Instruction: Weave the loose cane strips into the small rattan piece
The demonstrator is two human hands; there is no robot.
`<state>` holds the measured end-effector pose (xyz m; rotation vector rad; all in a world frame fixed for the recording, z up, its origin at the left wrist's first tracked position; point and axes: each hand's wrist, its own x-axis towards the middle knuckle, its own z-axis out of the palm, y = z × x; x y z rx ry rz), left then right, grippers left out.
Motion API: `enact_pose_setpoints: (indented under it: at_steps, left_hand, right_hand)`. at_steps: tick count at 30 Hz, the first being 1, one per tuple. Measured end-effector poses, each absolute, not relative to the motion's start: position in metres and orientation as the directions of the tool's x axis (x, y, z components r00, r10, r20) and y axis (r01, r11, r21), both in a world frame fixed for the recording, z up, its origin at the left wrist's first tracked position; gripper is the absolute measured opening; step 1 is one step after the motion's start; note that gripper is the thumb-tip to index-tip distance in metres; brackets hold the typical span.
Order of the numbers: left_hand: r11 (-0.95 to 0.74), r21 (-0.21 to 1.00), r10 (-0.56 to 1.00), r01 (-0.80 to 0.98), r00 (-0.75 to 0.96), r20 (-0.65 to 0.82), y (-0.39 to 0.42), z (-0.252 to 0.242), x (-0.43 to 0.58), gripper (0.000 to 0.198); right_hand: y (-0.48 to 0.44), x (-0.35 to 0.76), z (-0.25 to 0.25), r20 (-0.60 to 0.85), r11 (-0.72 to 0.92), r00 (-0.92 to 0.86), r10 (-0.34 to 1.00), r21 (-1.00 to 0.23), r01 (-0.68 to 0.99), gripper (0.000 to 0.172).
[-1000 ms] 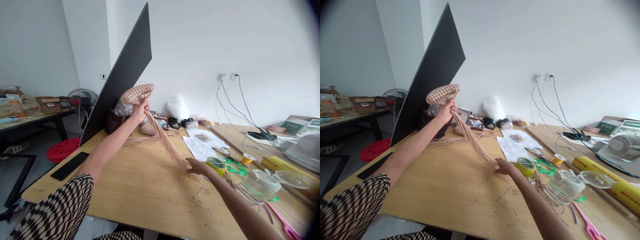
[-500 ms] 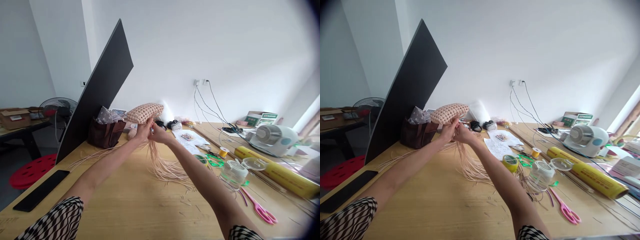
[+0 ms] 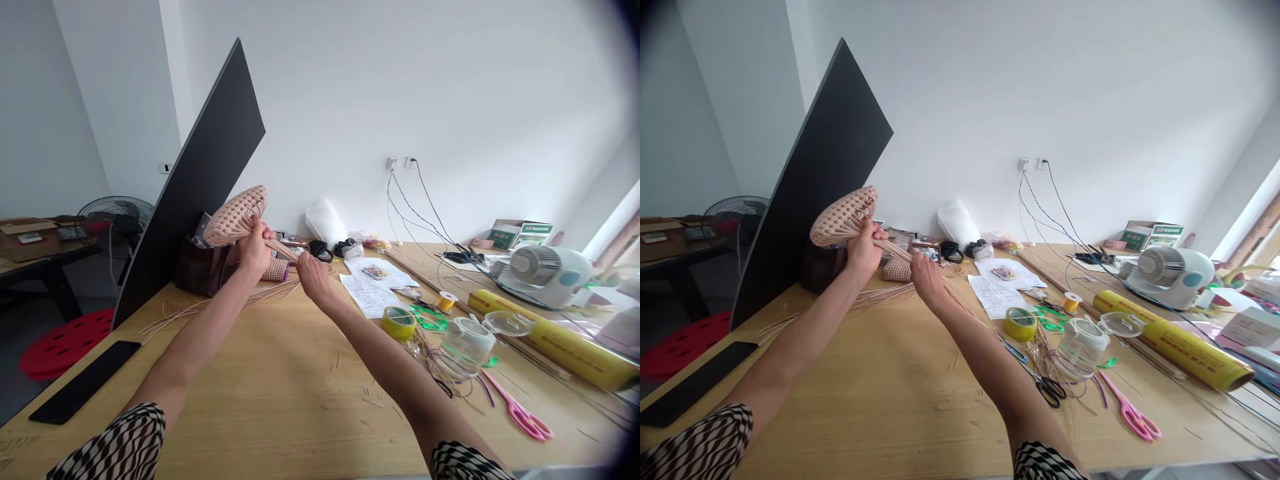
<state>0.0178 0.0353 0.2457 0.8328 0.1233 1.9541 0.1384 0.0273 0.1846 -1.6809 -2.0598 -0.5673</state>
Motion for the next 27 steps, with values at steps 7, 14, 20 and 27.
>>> enact_pose_setpoints:
  at_steps: [7, 14, 20, 27]
  left_hand:
    - [-0.503, 0.393, 0.846, -0.77, -0.348, 0.403, 0.043, 0.239, -0.027, 0.026]
    - [-0.441, 0.498, 0.898, -0.747, -0.369, 0.241, 0.046, 0.204, -0.081, 0.028]
    - [-0.419, 0.557, 0.897, -0.717, -0.424, 0.128, 0.033, 0.164, -0.135, 0.033]
    - [-0.412, 0.62, 0.838, -0.668, -0.544, -0.029, 0.014, 0.132, -0.178, 0.037]
  right_hand:
    - [0.025, 0.172, 0.151, 0.578, 0.214, -0.354, 0.735, 0.298, 0.93, 0.025]
    - [0.017, 0.211, 0.115, 0.486, 0.219, -0.405, 0.774, 0.395, 0.892, 0.022]
    - [0.008, 0.246, 0.086, 0.413, 0.258, -0.429, 0.803, 0.409, 0.876, 0.027]
    - [-0.006, 0.269, 0.058, 0.284, 0.306, -0.43, 0.857, 0.39, 0.868, 0.033]
